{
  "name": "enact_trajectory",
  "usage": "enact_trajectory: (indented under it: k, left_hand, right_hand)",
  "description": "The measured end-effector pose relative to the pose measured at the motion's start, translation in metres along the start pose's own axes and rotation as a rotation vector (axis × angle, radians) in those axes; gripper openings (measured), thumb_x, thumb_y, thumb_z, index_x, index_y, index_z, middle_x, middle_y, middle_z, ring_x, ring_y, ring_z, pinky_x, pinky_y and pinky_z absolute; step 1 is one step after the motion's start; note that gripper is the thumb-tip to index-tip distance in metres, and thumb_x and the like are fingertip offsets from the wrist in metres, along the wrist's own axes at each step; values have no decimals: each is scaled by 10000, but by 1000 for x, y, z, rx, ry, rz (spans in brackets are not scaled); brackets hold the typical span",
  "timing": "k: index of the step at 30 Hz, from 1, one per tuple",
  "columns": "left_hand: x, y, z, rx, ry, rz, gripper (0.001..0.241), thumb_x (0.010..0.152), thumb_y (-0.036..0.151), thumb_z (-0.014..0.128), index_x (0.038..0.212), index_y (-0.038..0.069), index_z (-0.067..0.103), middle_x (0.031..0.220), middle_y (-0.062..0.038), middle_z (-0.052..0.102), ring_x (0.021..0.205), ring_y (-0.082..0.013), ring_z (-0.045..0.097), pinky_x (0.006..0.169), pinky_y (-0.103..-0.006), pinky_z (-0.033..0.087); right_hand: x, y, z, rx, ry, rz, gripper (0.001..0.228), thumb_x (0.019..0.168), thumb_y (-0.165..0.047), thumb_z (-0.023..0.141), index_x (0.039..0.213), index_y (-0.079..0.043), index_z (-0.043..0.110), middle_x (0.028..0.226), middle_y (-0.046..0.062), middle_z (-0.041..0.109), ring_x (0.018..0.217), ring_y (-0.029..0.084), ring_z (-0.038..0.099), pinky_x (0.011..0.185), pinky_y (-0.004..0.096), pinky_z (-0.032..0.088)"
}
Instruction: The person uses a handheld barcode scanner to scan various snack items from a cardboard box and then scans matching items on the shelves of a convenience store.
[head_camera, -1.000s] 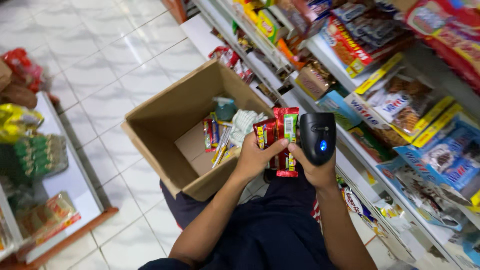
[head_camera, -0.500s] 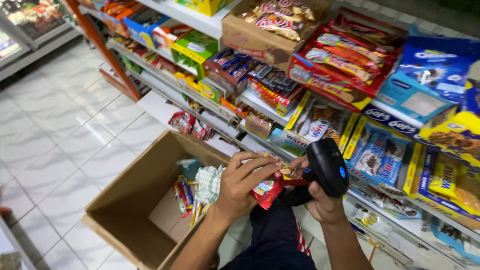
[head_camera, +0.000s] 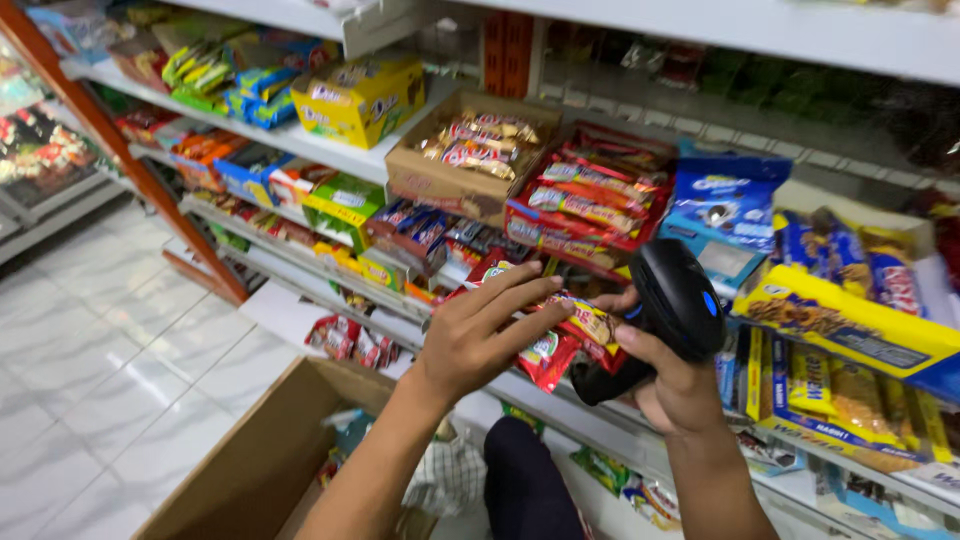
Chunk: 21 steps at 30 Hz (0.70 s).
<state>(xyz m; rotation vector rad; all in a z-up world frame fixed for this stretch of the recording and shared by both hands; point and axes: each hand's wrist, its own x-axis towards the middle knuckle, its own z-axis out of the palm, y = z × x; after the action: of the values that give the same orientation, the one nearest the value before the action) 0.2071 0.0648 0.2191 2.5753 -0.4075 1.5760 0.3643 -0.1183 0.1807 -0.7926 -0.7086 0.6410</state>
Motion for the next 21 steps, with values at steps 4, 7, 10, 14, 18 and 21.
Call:
enact_trajectory:
  k: [4,7,10,14,18,21]
  left_hand:
    - [23,-25,16,22,28,-11,426,834,14,693,1240,142,715,1179,-84,683,1085,-281,711,880,-386,604]
    - [39,-41,31,67,15,-99,439,792,-9,689,1200,150,726,1098,-71,683,1036,-260,688,808,-374,588]
    - [58,-60,48,108,3,-66,386,761,11,705,1132,116,696,1066,-41,674,1087,-267,650,830,-379,578]
    - [75,-76,78,188,-129,-131,277,775,32,738,1035,120,699,1041,-25,693,1061,-272,629,795,-393,563]
    - [79,-85,84,140,-193,-168,247,674,117,755,917,107,709,1018,-79,698,989,-309,622,794,-424,561]
    - [80,-88,87,150,-287,-238,199,745,109,733,943,105,725,978,-76,709,962,-320,642,799,-443,556]
  right_hand:
    - [18,-12,0,-106,193,-88,346,891,-54,687,1227,-33,608,1206,153,716,946,260,705,734,399,565]
    - [25,-11,-3,-439,236,-432,363,941,-41,732,1281,-9,609,1226,140,690,938,204,703,788,314,561]
    - [24,-12,-7,-588,291,-464,420,903,-57,730,1302,-36,600,1171,79,701,914,133,715,820,269,594]
    - [23,-2,-11,-717,389,-348,367,881,-77,787,1232,-37,688,930,40,712,800,82,651,701,242,526]
    - [25,9,-19,-787,375,-333,235,870,-103,818,1070,-26,721,877,25,738,765,85,675,707,252,552]
    - [27,14,-22,-834,358,-330,181,861,-122,832,984,-23,744,873,38,765,765,90,707,718,258,573]
